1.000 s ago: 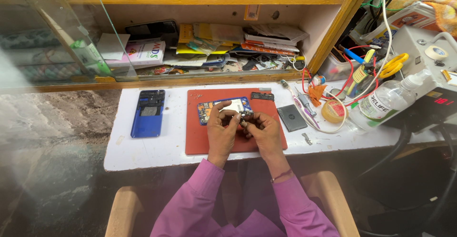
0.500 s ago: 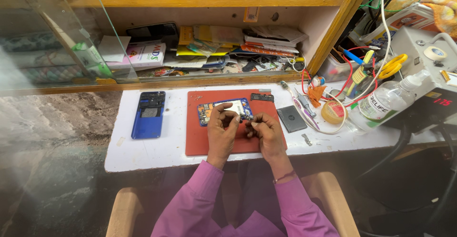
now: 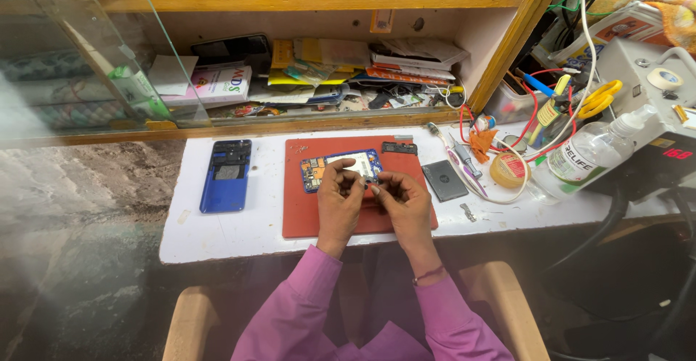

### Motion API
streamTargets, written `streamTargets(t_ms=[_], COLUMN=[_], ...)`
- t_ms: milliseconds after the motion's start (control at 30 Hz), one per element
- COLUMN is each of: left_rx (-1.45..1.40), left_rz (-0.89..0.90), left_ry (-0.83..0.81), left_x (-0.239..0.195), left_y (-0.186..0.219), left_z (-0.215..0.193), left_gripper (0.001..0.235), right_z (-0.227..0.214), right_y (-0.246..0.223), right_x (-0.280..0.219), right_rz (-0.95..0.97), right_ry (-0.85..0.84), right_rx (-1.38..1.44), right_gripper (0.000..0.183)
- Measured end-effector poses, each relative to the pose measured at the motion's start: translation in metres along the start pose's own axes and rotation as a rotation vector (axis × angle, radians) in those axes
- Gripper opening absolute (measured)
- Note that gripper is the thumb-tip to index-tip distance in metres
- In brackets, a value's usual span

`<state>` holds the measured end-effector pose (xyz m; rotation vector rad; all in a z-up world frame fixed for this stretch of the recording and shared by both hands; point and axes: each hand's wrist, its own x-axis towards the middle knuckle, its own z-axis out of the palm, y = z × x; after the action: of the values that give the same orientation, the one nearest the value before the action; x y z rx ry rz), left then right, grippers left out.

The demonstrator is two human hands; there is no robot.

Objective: The person uses a hot air gun to heat a small component, then cleans a mobile phone motherboard with a brush and liquid. They attach a ribbon cable to the board, apply more liquid, and use the hot air gun again to heat the board. Finally, they wipe the board with a cloth.

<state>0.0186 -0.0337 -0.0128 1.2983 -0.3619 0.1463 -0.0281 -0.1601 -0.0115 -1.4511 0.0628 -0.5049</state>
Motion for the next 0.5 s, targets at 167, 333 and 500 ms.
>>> streamTargets(t_ms=[167, 333, 500], left_rx=[-0.073, 0.068, 0.564], left_rz=[-0.035, -0.067, 0.046], left_ry=[-0.036, -0.029, -0.084], left_x=[0.006, 0.01, 0.04], left_y=[-0.004, 0.008, 0.018], left_z=[-0.002, -0.004, -0.017], left_gripper=[0.028, 0.027, 0.035], right_z=[0.001, -0.016, -0.03], right_y=[0.002, -0.008, -0.014], right_x=[0.004, 0.014, 0.021], right_rz=[0.067, 0.034, 0.077], right_ry=[-0.015, 0.032, 0.069], right_rx=[-0.059, -0.162, -0.103], right_gripper=[0.027, 0.02, 0.016])
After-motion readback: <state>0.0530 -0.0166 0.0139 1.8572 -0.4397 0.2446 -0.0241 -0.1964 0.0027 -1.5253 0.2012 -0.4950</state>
